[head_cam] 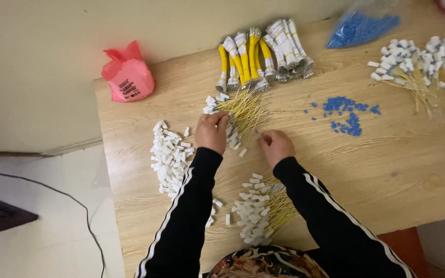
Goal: Assembling small wire components by attaching blue tips and white sleeves
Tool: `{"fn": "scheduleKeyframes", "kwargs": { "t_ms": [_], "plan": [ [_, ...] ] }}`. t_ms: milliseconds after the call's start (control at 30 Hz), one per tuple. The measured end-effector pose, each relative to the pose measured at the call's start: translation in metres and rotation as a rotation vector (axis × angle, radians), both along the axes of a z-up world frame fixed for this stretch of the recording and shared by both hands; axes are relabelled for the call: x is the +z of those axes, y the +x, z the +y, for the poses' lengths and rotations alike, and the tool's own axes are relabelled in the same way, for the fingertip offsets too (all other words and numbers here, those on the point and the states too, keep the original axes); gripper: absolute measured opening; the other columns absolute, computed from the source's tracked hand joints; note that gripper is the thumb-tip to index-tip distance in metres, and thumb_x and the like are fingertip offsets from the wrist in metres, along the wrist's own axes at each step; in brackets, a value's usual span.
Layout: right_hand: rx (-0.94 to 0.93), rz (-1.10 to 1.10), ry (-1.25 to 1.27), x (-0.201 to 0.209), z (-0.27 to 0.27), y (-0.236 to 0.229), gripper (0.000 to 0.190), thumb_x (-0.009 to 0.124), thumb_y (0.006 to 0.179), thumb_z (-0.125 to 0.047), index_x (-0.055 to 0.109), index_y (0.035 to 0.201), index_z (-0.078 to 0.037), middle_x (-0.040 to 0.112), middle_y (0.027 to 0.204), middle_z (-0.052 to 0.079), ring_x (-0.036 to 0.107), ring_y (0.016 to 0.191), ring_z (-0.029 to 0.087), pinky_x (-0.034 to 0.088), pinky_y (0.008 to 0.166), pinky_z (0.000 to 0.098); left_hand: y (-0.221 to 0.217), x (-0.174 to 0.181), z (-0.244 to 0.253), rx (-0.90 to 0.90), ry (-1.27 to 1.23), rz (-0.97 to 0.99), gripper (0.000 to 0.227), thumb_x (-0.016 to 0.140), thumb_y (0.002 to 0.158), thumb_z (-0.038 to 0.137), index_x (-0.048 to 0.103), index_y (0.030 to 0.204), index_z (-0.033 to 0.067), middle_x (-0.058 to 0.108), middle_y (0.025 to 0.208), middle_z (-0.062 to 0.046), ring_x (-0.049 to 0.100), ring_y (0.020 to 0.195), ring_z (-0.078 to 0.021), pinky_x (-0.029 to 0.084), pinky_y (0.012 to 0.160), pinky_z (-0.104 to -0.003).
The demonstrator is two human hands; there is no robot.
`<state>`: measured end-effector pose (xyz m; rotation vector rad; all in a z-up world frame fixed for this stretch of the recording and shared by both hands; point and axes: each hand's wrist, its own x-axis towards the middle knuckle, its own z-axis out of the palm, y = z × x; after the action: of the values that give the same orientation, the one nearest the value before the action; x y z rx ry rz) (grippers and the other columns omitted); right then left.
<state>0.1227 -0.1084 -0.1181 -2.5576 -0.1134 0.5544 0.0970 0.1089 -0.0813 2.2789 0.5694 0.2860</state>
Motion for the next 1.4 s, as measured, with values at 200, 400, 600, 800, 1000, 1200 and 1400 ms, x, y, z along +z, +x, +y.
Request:
{"fn": "scheduleKeyframes", "kwargs": {
  "t_ms": [200, 400, 600, 800, 1000, 1200, 1400],
  "plan": [
    [0.074, 0.066, -0.082, 0.05, 0.025, 0.016, 0.033, 0.057, 0.093, -0.04, 0.061, 0.115, -0.016, 0.06, 0.112, 0.009, 0.06, 0.113, 0.027, 0.049, 0.096, 0.0394, -0.011, 0.006, 0.0, -0.051, -0.013, -0.075, 0.027, 0.067, 0.088, 0.015, 0.068, 0.115, 0.0134, 0.062, 0.083, -0.006, 0.067, 0.069, -0.0226, 0.055, 0.067, -0.033],
    [0.202, 0.02, -0.154, 0.021, 0.019, 0.027, 0.033, 0.049, 0.095, -0.046, 0.058, 0.112, -0.019, 0.054, 0.113, 0.01, 0.06, 0.109, 0.034, 0.049, 0.094, 0.0466, -0.073, -0.008, -0.06, -0.615, 0.225, 0.098, 0.014, 0.068, 0.083, 0.025, 0.066, 0.092, 0.0152, 0.064, 0.082, -0.007, 0.068, 0.078, -0.0322, 0.056, 0.068, -0.045],
    [-0.15, -0.017, 0.068, 0.032, -0.006, 0.025, 0.028, 0.063, 0.087, -0.044, 0.064, 0.103, -0.02, 0.07, 0.097, 0.004, 0.067, 0.099, 0.024, 0.055, 0.085, 0.0392, -0.086, -0.025, -0.084, -0.809, 0.359, 0.351, 0.026, 0.067, 0.085, 0.037, 0.066, 0.107, 0.0229, 0.051, 0.114, 0.001, 0.063, 0.103, -0.0247, 0.058, 0.082, -0.034],
    [-0.45, -0.005, 0.69, 0.089, -0.054, -0.023, 0.02, 0.068, 0.083, -0.011, 0.065, 0.097, 0.002, 0.066, 0.071, 0.015, 0.067, 0.062, 0.019, 0.056, 0.058, 0.0307, -0.09, -0.019, -0.088, -0.842, 0.294, 0.348, 0.023, 0.067, 0.087, 0.031, 0.066, 0.107, 0.0196, 0.053, 0.112, -0.003, 0.061, 0.106, -0.0256, 0.055, 0.086, -0.035],
    [-0.581, 0.133, 1.206, 0.136, -0.07, -0.085, 0.019, 0.062, 0.087, 0.004, 0.063, 0.105, 0.002, 0.058, 0.081, 0.006, 0.065, 0.071, 0.016, 0.054, 0.065, 0.0246, -0.099, 0.016, -0.083, -0.504, -0.285, 0.297, 0.026, 0.078, 0.079, 0.025, 0.072, 0.104, 0.0216, 0.072, 0.093, -0.004, 0.071, 0.091, -0.0222, 0.058, 0.079, -0.035],
    [-0.364, 0.062, 1.169, 0.138, -0.052, -0.1, 0.024, 0.065, 0.087, 0.002, 0.061, 0.111, 0.002, 0.064, 0.084, 0.012, 0.065, 0.072, 0.018, 0.057, 0.064, 0.0301, -0.099, 0.049, -0.088, -0.017, -0.961, -0.065, 0.025, 0.079, 0.082, 0.015, 0.073, 0.104, 0.006, 0.073, 0.082, -0.014, 0.068, 0.067, -0.0167, 0.056, 0.057, -0.023],
    [-0.333, -0.043, 1.071, 0.145, -0.024, -0.096, 0.015, 0.071, 0.084, 0.001, 0.068, 0.098, 0.004, 0.068, 0.076, 0.013, 0.065, 0.065, 0.014, 0.057, 0.06, 0.0261, -0.103, 0.077, -0.108, 0.064, -1.235, -0.148, 0.024, 0.067, 0.089, 0.005, 0.069, 0.113, 0.0002, 0.072, 0.094, -0.018, 0.072, 0.081, -0.025, 0.062, 0.069, -0.031]
  ]
}}
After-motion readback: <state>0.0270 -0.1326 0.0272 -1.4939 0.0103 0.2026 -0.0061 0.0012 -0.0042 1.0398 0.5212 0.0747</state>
